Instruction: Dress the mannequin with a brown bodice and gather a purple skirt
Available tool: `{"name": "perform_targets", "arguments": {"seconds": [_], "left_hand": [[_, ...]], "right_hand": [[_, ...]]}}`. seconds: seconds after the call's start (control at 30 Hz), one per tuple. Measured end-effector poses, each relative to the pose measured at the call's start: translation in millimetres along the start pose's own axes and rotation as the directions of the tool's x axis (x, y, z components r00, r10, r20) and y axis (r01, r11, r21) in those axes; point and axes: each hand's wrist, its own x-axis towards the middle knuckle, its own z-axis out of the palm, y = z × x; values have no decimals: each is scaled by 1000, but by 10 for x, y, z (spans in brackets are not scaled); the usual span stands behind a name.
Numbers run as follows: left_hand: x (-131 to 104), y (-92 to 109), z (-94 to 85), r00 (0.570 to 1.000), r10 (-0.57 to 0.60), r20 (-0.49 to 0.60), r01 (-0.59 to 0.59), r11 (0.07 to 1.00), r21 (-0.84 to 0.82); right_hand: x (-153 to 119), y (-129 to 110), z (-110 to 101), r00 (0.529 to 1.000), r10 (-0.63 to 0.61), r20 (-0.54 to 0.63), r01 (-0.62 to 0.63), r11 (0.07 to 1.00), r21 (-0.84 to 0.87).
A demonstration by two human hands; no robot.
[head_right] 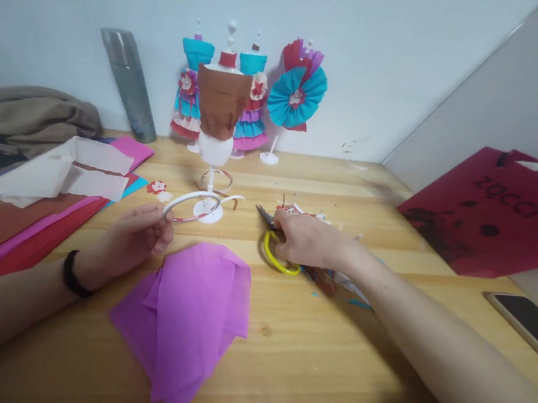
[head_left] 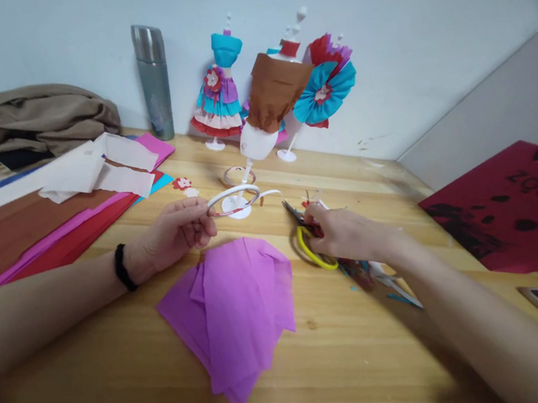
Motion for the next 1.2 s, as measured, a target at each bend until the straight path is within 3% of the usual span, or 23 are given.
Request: {"name": "perform_targets", "arguments": {"seconds": [0.13,0.2,0.33,0.43,0.53,0.67,0.8,1.03,1.2], "left_hand": [[21,6,39,1000,-15,-9,15,1000,19],[31,14,80,1000,-13,6,13,999,43],[71,31,193,1000,-3,31,0,994,114],[146,51,315,1000,-1,8,-1,988,151],[249,73,472,1000,16,-18,-13,988,156],[379,82,667,997,20,-80,-6,986,169],[466,68,771,990,64,-123,-41,983,180],[491,39,788,991,67,-119,-38,971,235],[488,35,763,982,109,-151,-67,964,257]], "right_hand": [[-78,141,20,998,56,-31,-48,976,214],[-124,205,42,995,84,-51,-57,912,406],[-225,263,97,993,88,-77,8,602,798],[-285,265,129,994,101,-37,-4,376,927],[-319,253,151,995,98,-25,2,224,975],[-344,205,138,999,32,-21,14,212,977],[-350,152,112,997,18,71,-73,192,979],[-338,129,128,987,-114,117,-96,172,980],[-353,127,131,987,-110,118,-108,100,989]]}}
